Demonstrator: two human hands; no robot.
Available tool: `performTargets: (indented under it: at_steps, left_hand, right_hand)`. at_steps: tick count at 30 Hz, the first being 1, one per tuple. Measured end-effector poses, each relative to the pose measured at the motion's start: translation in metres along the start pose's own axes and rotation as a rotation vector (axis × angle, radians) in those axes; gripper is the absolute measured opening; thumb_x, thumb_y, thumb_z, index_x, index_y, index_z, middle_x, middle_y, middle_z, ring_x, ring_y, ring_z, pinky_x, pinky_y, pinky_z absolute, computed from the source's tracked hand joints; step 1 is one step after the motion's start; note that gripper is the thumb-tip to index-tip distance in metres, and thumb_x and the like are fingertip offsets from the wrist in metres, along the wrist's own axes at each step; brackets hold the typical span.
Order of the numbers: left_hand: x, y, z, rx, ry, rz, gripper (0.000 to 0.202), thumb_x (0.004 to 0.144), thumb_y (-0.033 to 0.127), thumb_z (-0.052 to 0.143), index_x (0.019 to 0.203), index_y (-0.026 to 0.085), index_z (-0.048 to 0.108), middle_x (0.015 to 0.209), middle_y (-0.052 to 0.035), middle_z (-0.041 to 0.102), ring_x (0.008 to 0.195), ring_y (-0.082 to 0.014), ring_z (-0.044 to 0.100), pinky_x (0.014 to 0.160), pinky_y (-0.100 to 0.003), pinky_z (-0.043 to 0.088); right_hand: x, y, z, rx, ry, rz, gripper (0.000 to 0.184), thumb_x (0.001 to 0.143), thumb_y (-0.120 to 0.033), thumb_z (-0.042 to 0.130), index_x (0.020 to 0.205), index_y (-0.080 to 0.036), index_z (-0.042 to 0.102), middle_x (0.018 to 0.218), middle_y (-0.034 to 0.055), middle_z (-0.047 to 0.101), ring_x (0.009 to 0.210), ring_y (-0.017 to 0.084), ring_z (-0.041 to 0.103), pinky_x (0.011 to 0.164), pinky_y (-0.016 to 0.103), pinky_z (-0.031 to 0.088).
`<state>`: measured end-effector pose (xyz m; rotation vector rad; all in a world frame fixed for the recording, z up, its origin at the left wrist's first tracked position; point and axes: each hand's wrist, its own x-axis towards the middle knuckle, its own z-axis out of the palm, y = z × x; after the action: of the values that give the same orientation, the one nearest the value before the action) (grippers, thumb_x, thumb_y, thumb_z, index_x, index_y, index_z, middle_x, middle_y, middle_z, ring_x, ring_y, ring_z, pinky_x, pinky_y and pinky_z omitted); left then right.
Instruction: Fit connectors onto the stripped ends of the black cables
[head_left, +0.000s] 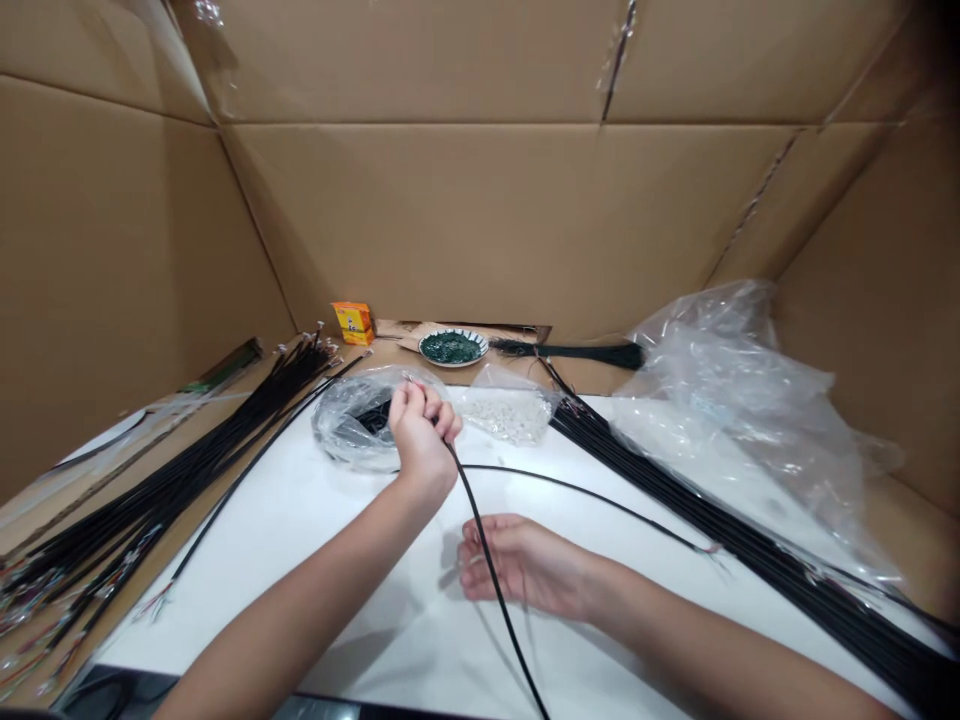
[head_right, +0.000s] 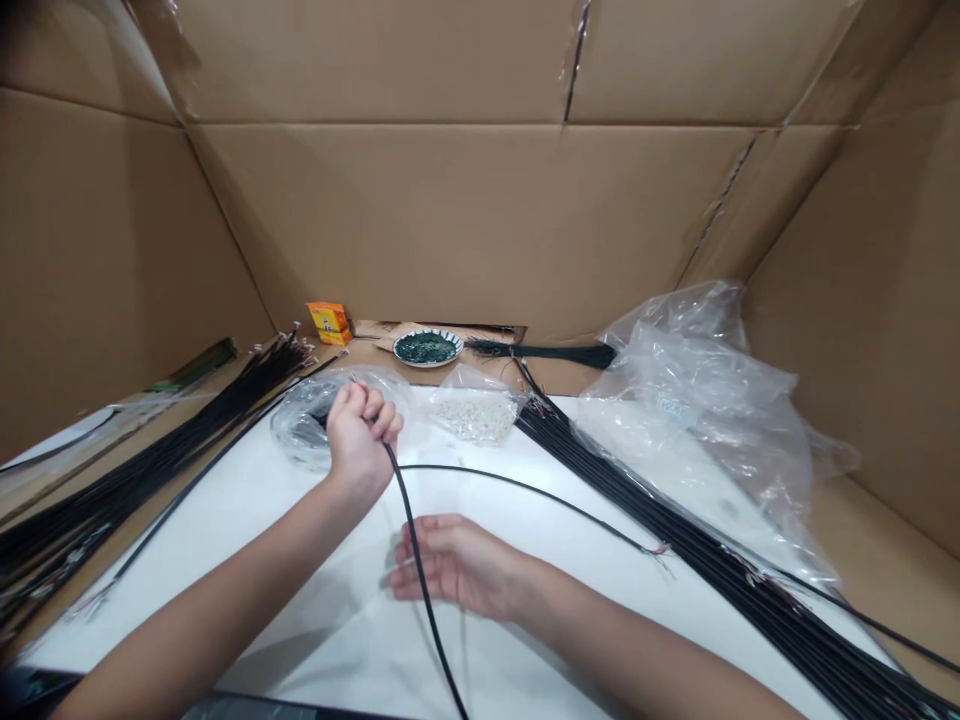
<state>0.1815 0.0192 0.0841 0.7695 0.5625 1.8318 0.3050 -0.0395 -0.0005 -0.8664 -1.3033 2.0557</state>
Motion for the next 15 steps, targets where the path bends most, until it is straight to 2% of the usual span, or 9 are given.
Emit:
performTargets:
  at_steps: [2,4,5,6,7,8,11,13,15]
  left_hand:
    - [0.01,0.013,0.005,-0.059,0.027,0.1,0.017,0.093,0.024,0.036,0.078,0.02,0.032,0.056,0.0071,0.02,0.036,-0.0038,0.019,0.038,-0.019,0.015]
    - [0.017,0.023,-0.001,-0.094,0.044,0.17,0.017,0.094,0.023,0.034,0.078,0.02,0.032,0.055,0.0069,0.018,0.036,-0.0041,0.019,0.039,-0.019,0.016]
    - [0.019,0.026,-0.007,-0.099,0.039,0.183,0.017,0.094,0.023,0.034,0.077,0.02,0.032,0.054,0.007,0.019,0.037,-0.0041,0.018,0.039,-0.018,0.017]
    - [0.019,0.028,-0.014,-0.095,0.019,0.174,0.017,0.094,0.022,0.036,0.077,0.02,0.034,0.054,0.0071,0.021,0.037,-0.0041,0.02,0.04,-0.018,0.02]
    - [0.018,0.028,-0.023,-0.083,-0.013,0.146,0.016,0.093,0.022,0.04,0.077,0.019,0.036,0.054,0.0071,0.026,0.038,-0.0041,0.024,0.041,-0.018,0.024]
    - [0.016,0.027,-0.031,-0.068,-0.045,0.107,0.016,0.091,0.022,0.044,0.077,0.019,0.038,0.054,0.0065,0.032,0.04,-0.005,0.031,0.044,-0.019,0.031]
    - [0.008,0.018,-0.053,-0.061,-0.091,-0.029,0.015,0.087,0.023,0.052,0.077,0.018,0.042,0.061,0.0032,0.046,0.053,-0.0097,0.049,0.06,-0.026,0.046]
    - [0.006,0.011,-0.061,-0.092,-0.093,-0.112,0.015,0.086,0.024,0.054,0.078,0.017,0.044,0.067,0.0014,0.051,0.058,-0.0098,0.052,0.065,-0.028,0.049]
    - [0.007,0.005,-0.065,-0.136,-0.098,-0.167,0.016,0.086,0.026,0.054,0.078,0.016,0.044,0.069,0.0015,0.051,0.06,-0.0091,0.053,0.069,-0.028,0.049]
  right_hand:
    - [-0.014,-0.007,0.004,0.03,-0.051,0.127,0.019,0.074,-0.025,0.058,0.087,-0.015,0.047,0.079,0.0037,0.056,0.055,0.007,0.055,0.057,0.022,0.049]
    - [-0.027,-0.019,-0.001,0.01,-0.05,0.212,0.015,0.077,-0.021,0.052,0.089,-0.016,0.045,0.066,-0.0013,0.05,0.037,0.002,0.033,0.037,0.014,0.029]
    - [-0.034,-0.025,-0.005,-0.011,-0.027,0.223,0.011,0.08,-0.021,0.05,0.088,-0.017,0.044,0.059,-0.0046,0.046,0.034,0.001,0.019,0.033,0.013,0.017]
    - [-0.04,-0.032,-0.01,-0.035,0.01,0.201,0.008,0.085,-0.024,0.047,0.085,-0.018,0.042,0.057,-0.0064,0.042,0.036,0.001,0.012,0.034,0.013,0.01]
    - [-0.046,-0.038,-0.015,-0.065,0.051,0.173,0.014,0.088,-0.028,0.046,0.08,-0.018,0.041,0.056,-0.0069,0.039,0.038,0.001,0.011,0.035,0.014,0.007]
    - [-0.052,-0.044,-0.021,-0.122,0.105,0.145,0.02,0.09,-0.031,0.044,0.077,-0.017,0.039,0.055,-0.0069,0.037,0.039,0.002,0.011,0.036,0.015,0.005]
    - [-0.066,-0.056,-0.035,-0.618,0.325,0.131,0.029,0.094,-0.04,0.036,0.075,-0.019,0.037,0.054,-0.0051,0.037,0.042,0.006,0.019,0.04,0.018,0.013]
    - [-0.07,-0.059,-0.043,-0.986,0.425,-0.003,0.024,0.094,-0.035,0.034,0.078,-0.019,0.043,0.06,-0.0007,0.045,0.05,0.01,0.035,0.047,0.02,0.026]
    - [-0.067,-0.056,-0.049,-1.354,0.608,-0.066,0.014,0.09,-0.025,0.037,0.083,-0.021,0.048,0.063,0.0024,0.051,0.054,0.014,0.043,0.052,0.024,0.029]
